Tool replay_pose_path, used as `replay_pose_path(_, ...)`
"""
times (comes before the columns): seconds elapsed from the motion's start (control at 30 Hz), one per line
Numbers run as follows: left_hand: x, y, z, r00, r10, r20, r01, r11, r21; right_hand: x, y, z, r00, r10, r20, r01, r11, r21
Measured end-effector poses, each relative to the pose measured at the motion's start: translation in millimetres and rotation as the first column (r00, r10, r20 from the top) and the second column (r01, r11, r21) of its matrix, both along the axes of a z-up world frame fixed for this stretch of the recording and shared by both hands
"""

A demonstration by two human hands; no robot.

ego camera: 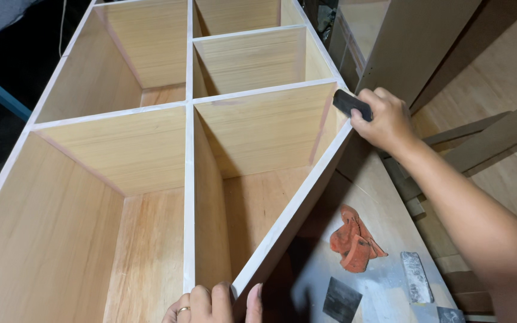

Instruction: The person sands the inner and outer edges of a wooden shelf unit using a sanding block, then folds a piece of sandpaper over the block to continue.

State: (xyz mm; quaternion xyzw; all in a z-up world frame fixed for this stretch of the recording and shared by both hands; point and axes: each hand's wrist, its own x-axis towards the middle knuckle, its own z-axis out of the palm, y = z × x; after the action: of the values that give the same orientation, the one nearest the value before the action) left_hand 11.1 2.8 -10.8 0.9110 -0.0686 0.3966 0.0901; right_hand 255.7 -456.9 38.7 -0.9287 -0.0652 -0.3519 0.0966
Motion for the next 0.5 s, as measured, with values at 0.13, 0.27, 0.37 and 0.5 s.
replay_pose_path(0.13, -2, -6, 12, 0.999, 0.037, -0.004, -0.037, 0.999, 0.019, 59, -6, -3, 0.996, -0.081, 0.034, 0.084, 0.992, -0.095)
replay_pose_path(0.27, -3, -7, 3, 0.997, 0.076, -0.021, -0.076, 0.997, -0.004, 47, 7, 8, 0.995, -0.089, -0.039, 0.088, 0.996, -0.012)
replay_pose_path(0.37, -6, -7, 6, 0.996, 0.092, -0.015, -0.092, 0.995, 0.025, -4, 18, 9, 0.994, -0.061, -0.087, 0.062, 0.998, 0.007)
replay_pose_path(0.5, -1, -8, 5, 0.996, 0.08, 0.026, -0.081, 0.996, 0.038, -5, 11, 6, 0.993, -0.093, -0.071, 0.09, 0.995, -0.049)
